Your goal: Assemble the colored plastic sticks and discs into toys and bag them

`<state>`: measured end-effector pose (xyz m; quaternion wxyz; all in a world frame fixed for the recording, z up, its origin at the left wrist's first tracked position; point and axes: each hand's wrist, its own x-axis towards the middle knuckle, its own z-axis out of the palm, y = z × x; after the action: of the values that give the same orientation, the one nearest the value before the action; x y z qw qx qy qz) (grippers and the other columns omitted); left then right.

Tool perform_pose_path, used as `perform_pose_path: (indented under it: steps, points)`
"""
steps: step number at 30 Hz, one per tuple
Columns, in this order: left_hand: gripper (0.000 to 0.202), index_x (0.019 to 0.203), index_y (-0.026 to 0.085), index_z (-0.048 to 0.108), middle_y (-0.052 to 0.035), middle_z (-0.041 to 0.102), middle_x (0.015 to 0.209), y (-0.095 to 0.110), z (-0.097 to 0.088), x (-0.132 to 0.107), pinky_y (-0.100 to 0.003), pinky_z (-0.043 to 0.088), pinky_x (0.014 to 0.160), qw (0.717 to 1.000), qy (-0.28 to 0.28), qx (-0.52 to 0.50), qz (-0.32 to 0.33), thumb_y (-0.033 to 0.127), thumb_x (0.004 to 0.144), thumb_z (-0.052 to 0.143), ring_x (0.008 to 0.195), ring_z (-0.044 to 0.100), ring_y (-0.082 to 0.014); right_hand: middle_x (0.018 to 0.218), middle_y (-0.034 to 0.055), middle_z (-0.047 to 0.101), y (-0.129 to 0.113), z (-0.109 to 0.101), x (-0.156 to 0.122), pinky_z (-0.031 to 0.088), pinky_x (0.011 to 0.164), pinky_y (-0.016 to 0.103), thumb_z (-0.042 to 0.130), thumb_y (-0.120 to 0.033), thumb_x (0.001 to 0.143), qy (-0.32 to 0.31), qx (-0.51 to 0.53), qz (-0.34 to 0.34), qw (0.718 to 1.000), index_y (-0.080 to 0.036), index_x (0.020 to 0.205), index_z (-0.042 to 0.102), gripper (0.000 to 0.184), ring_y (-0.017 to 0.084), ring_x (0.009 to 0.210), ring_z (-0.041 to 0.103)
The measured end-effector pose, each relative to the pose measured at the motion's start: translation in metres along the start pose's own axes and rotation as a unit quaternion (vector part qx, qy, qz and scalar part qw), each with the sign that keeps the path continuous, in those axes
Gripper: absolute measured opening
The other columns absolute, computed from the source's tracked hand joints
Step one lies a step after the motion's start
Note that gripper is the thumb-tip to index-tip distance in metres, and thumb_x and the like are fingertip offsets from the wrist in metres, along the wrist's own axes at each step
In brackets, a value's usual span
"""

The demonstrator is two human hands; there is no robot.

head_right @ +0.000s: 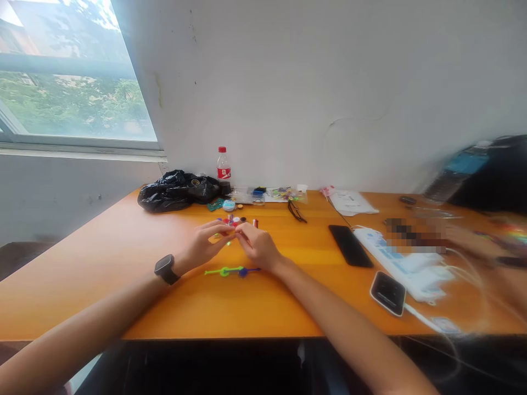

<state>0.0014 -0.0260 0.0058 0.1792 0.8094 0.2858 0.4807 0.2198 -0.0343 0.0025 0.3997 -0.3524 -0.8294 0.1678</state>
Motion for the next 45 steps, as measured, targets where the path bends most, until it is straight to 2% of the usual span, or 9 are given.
perform_pose_path:
  steps: [8,13,18,25,29,33,36,39,45]
  points:
    - [0.026,0.109,0.020,0.081,-0.0095,0.075,0.095,0.007,0.001,0.002,-0.032,0.056,0.078,0.995,0.001,-0.081,-0.055,0.040,0.094,0.076,0.083,0.068,-0.0206,0.091,0.0042,0.060,-0.008,-0.003,0.001,0.037,0.071,0.032,0.046,-0.035,0.109,-0.001,0.010,0.001,1.000,-0.026,0.104,0.060,0.017,0.021,0.075,0.053]
    - [0.035,0.109,0.014,0.080,-0.0102,0.076,0.096,0.003,-0.005,0.005,-0.033,0.057,0.079,0.940,-0.045,-0.281,-0.186,0.045,0.093,0.076,0.085,0.070,-0.0213,0.094,0.0044,0.057,-0.016,-0.006,0.001,0.039,0.075,0.033,0.044,-0.032,0.108,-0.001,0.042,0.013,0.999,-0.026,0.100,0.055,0.015,0.021,0.081,0.052]
    - [0.030,0.105,0.016,0.076,-0.0080,0.074,0.097,0.001,-0.010,0.008,-0.034,0.056,0.083,0.897,-0.104,-0.369,-0.221,0.038,0.087,0.084,0.084,0.070,-0.0186,0.096,0.0042,0.058,-0.013,-0.005,0.001,0.043,0.079,0.034,0.046,-0.034,0.108,0.020,0.093,0.026,0.995,-0.025,0.099,0.055,0.015,0.021,0.085,0.053]
    - [0.037,0.106,0.014,0.077,-0.0080,0.075,0.094,-0.004,-0.009,0.009,-0.031,0.056,0.077,0.900,-0.062,-0.362,-0.234,0.042,0.084,0.086,0.079,0.068,-0.0161,0.132,0.0101,0.055,-0.014,-0.006,0.004,0.048,0.086,0.038,0.049,-0.040,0.107,0.061,0.099,0.025,0.993,-0.030,0.138,0.056,0.033,0.022,0.098,0.058]
    - [0.040,0.108,0.014,0.080,-0.0106,0.078,0.101,-0.005,-0.010,0.010,-0.031,0.056,0.077,0.912,-0.029,-0.333,-0.236,0.043,0.082,0.088,0.079,0.068,-0.0161,0.095,0.0020,0.058,-0.010,-0.005,0.008,0.045,0.070,0.031,0.057,-0.049,0.102,0.090,0.228,0.102,0.964,-0.031,0.146,0.047,0.049,0.017,0.075,0.051]
    - [0.039,0.104,0.014,0.081,-0.0113,0.080,0.105,0.000,-0.012,0.012,-0.029,0.055,0.073,0.917,0.005,-0.317,-0.241,0.044,0.080,0.089,0.078,0.068,-0.0157,0.053,-0.0064,0.037,-0.004,-0.009,0.013,0.021,0.050,0.028,0.051,-0.068,0.098,-0.024,0.419,0.241,0.875,-0.023,0.096,0.064,0.047,0.013,0.048,0.026]
    - [0.039,0.100,0.014,0.081,-0.0102,0.080,0.099,0.003,-0.012,0.014,-0.029,0.055,0.073,0.913,0.032,-0.319,-0.252,0.045,0.078,0.090,0.079,0.067,-0.0162,0.043,-0.0048,0.019,-0.004,-0.018,0.015,0.016,0.049,0.032,0.037,-0.077,0.098,-0.084,0.498,0.244,0.828,-0.024,0.049,0.036,0.073,0.011,0.044,0.017]
    - [0.039,0.100,0.014,0.081,-0.0100,0.080,0.097,0.005,-0.011,0.014,-0.029,0.055,0.073,0.915,0.028,-0.311,-0.256,0.045,0.078,0.090,0.079,0.067,-0.0158,0.045,-0.0034,0.017,-0.005,-0.025,0.017,0.016,0.050,0.032,0.031,-0.081,0.098,-0.043,0.525,0.214,0.823,-0.023,0.042,0.026,0.081,0.011,0.045,0.015]
    - [0.038,0.102,0.014,0.081,-0.0079,0.078,0.093,0.002,-0.010,0.011,-0.028,0.053,0.074,0.909,0.015,-0.327,-0.259,0.043,0.080,0.089,0.078,0.064,-0.0147,0.046,-0.0046,0.025,0.003,-0.020,0.018,0.014,0.050,0.030,0.045,-0.081,0.095,0.014,0.507,0.238,0.828,-0.021,0.053,0.048,0.073,0.010,0.045,0.016]
